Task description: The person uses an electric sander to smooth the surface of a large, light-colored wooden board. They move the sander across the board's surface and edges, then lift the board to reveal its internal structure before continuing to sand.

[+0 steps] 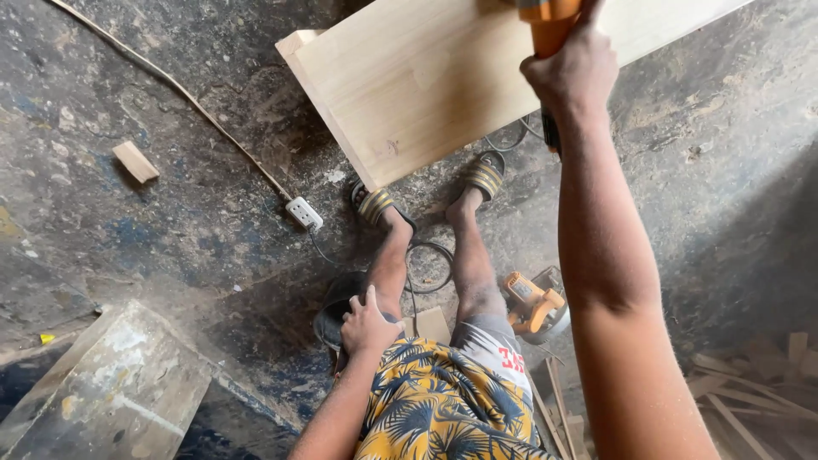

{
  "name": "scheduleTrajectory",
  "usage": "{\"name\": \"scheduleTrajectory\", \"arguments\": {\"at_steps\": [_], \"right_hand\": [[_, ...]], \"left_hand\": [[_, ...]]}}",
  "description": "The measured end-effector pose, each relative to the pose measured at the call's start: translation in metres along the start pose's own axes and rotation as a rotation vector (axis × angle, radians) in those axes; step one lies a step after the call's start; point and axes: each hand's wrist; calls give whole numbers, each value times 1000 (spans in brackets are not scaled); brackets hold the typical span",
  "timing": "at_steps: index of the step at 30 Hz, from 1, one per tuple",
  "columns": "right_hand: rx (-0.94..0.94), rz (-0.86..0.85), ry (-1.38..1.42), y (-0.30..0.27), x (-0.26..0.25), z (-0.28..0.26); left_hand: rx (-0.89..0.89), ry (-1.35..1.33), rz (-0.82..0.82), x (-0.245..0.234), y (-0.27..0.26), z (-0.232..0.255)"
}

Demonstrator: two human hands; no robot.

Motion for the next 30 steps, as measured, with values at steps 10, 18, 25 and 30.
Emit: {"name": "scheduleTrajectory", "arguments": {"at_steps": [10,18,25,30], "right_hand": [[-295,-6,110,-59,50,-125],[-461,-35,-15,-83,38,-160],[-238,3,-57,-25,24,-78],[-53,17,-15,6,25,-28]], "left_hand": [[10,-27,48,14,0,-5],[7,-44,46,14,-4,-4],[-3,-38,21,8,-3,0],[-13,-44,7,-1,-7,2]]}}
Point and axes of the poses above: each hand's wrist, its own y-axis towards the middle knuckle, its own x-axis out of the palm, z = x × y, and after that the axes turned 12 degrees about -y, right-handed
